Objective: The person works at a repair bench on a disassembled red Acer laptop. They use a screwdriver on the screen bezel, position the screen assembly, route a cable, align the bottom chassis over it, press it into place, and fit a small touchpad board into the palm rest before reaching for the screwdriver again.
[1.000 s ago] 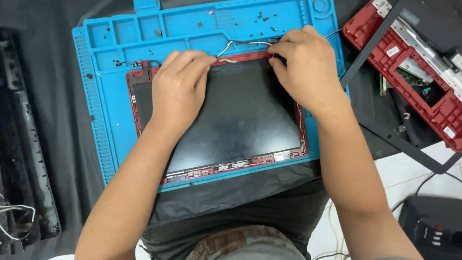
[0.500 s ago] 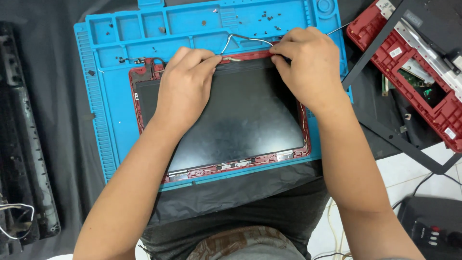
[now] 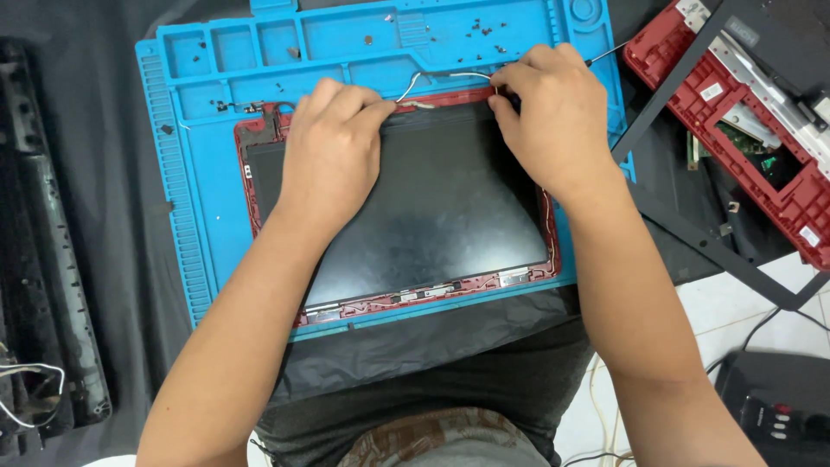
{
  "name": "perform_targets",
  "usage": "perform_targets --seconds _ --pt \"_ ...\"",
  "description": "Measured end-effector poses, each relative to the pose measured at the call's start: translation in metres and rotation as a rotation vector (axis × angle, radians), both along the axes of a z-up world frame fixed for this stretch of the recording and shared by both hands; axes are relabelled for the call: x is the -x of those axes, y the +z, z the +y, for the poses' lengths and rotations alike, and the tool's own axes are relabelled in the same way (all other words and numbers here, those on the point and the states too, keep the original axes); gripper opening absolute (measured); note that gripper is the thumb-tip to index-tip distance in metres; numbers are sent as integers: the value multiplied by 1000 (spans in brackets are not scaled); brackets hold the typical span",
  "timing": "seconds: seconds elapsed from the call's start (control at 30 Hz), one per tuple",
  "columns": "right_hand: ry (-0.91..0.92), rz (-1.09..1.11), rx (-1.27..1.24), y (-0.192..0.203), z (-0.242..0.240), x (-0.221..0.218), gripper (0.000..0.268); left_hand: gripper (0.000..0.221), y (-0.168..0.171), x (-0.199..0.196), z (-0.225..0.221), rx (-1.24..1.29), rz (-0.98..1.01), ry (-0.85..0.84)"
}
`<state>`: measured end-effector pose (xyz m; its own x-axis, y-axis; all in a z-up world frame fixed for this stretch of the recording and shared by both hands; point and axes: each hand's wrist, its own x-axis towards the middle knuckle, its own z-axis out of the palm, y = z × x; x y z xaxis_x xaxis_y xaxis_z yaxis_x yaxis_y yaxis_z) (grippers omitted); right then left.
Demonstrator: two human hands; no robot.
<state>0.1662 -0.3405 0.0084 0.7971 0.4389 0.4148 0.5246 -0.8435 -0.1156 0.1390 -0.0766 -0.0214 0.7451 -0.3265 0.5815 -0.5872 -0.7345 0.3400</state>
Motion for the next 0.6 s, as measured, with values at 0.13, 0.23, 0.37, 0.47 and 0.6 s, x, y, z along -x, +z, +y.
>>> perform_targets --seconds 0.13,0.23,0.37,0.47,0.6 --pt "12 21 2 -5 3 1 17 22 -4 0 4 -131 -40 40" --pt "-46 25 64 -11 7 2 17 19 1 2 5 -194 -62 46" --pt "-28 -46 160 -5 10 4 15 20 3 3 6 -242 -79 66" --pt "-58 -24 242 -8 11 5 14 21 5 4 5 -307 -71 81" --pt "-96 9 268 -9 15 4 25 26 7 4 6 -232 31 48"
